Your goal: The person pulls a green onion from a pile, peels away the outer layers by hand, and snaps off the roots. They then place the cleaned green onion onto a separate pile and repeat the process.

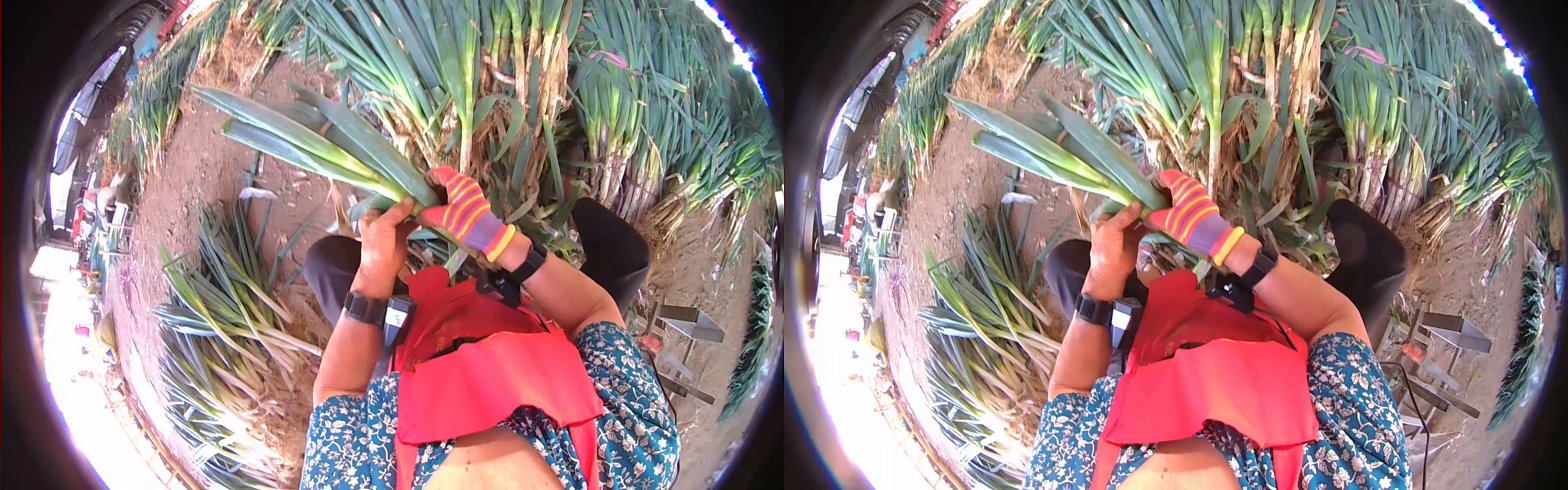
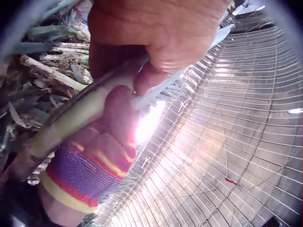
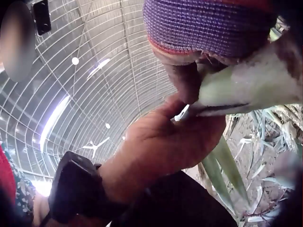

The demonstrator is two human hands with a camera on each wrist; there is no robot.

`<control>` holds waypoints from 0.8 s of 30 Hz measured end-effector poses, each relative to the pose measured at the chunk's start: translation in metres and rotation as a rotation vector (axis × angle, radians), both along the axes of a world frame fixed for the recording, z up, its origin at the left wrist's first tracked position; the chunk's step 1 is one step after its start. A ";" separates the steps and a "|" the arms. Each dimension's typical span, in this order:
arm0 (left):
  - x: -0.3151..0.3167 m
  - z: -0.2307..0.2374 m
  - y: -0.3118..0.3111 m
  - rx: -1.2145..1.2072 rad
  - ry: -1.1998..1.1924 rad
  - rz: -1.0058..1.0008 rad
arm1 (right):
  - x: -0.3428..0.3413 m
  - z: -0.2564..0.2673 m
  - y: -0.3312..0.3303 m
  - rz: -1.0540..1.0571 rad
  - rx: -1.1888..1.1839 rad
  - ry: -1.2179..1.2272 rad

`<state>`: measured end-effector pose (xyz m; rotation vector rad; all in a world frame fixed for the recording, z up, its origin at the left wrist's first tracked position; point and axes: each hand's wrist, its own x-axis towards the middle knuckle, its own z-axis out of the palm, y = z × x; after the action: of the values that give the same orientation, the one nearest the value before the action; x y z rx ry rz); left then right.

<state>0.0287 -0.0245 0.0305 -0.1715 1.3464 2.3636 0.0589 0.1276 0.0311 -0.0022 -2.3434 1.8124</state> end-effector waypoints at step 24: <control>-0.007 0.009 -0.030 0.095 0.203 0.074 | 0.063 -0.032 0.075 0.115 0.766 0.160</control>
<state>0.0215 -0.0543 0.0396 0.0485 1.3335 2.5577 0.1220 0.2029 -0.0014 0.3650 -2.7846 0.8038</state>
